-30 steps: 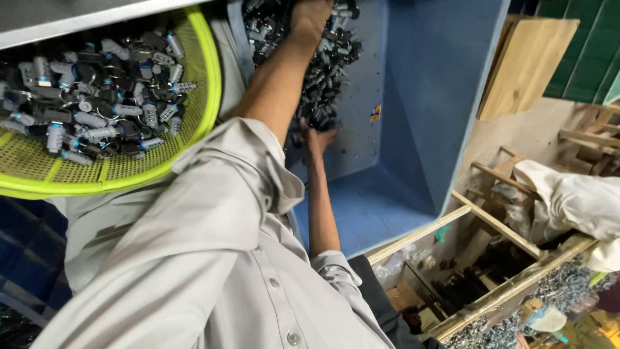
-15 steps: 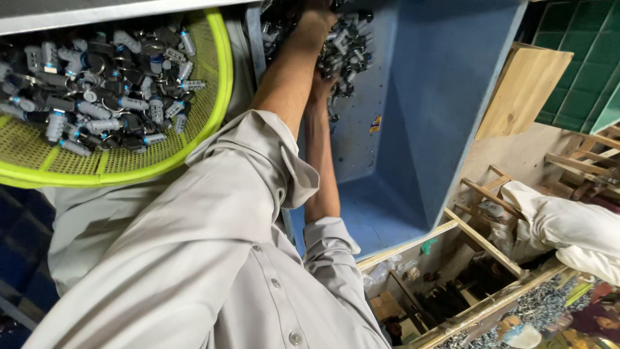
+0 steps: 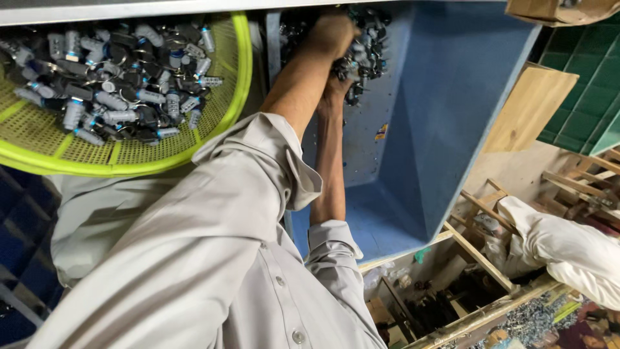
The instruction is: The person picks small metal fitting bodies and blue plastic inserts from bins on the workbench, presses the inserts into the fittings by hand, and drops completed assemblies into a green colander basket. They later scoop finished assemblies between larger bins to consolidate them.
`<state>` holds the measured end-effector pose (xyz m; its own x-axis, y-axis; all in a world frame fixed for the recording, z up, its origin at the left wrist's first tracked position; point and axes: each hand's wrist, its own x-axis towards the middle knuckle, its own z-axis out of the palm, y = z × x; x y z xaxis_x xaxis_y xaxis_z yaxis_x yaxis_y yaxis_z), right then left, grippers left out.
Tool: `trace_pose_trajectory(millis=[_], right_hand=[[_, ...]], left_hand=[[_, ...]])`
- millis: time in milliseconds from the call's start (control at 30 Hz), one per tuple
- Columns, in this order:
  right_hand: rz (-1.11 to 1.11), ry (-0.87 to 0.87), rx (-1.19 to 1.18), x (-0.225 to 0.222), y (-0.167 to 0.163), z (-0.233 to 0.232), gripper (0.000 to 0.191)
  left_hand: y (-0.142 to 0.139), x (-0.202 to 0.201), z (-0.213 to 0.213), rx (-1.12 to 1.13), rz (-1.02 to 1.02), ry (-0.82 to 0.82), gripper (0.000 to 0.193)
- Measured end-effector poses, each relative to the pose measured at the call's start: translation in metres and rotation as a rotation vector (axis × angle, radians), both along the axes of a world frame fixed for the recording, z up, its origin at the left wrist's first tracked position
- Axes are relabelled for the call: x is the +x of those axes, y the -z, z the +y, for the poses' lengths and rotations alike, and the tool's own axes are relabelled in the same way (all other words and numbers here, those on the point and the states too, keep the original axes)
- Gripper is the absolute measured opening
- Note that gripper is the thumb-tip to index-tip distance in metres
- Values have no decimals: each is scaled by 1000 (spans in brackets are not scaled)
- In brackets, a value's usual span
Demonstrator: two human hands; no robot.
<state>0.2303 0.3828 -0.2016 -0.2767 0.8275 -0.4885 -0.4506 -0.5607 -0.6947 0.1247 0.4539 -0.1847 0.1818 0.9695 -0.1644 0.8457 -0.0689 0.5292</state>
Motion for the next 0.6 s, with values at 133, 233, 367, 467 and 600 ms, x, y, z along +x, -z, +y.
trace_pose_trajectory(millis=[133, 233, 367, 467, 600], right_hand=[[-42, 191, 113, -3, 3, -11, 49], [-198, 335, 186, 6, -6, -21, 46], [-398, 418, 300, 49, -27, -38, 47], [-563, 456, 427, 86, -40, -48, 42], [-445, 399, 640, 110, -55, -57, 38]], left_hand=[[-8, 17, 2, 12, -117, 219, 53], [-23, 39, 6, 6, -260, 420, 54], [-52, 70, 4, 39, -491, 663, 56], [-87, 76, -14, 122, -606, 706, 58], [-147, 43, -56, 281, -604, 450, 79]])
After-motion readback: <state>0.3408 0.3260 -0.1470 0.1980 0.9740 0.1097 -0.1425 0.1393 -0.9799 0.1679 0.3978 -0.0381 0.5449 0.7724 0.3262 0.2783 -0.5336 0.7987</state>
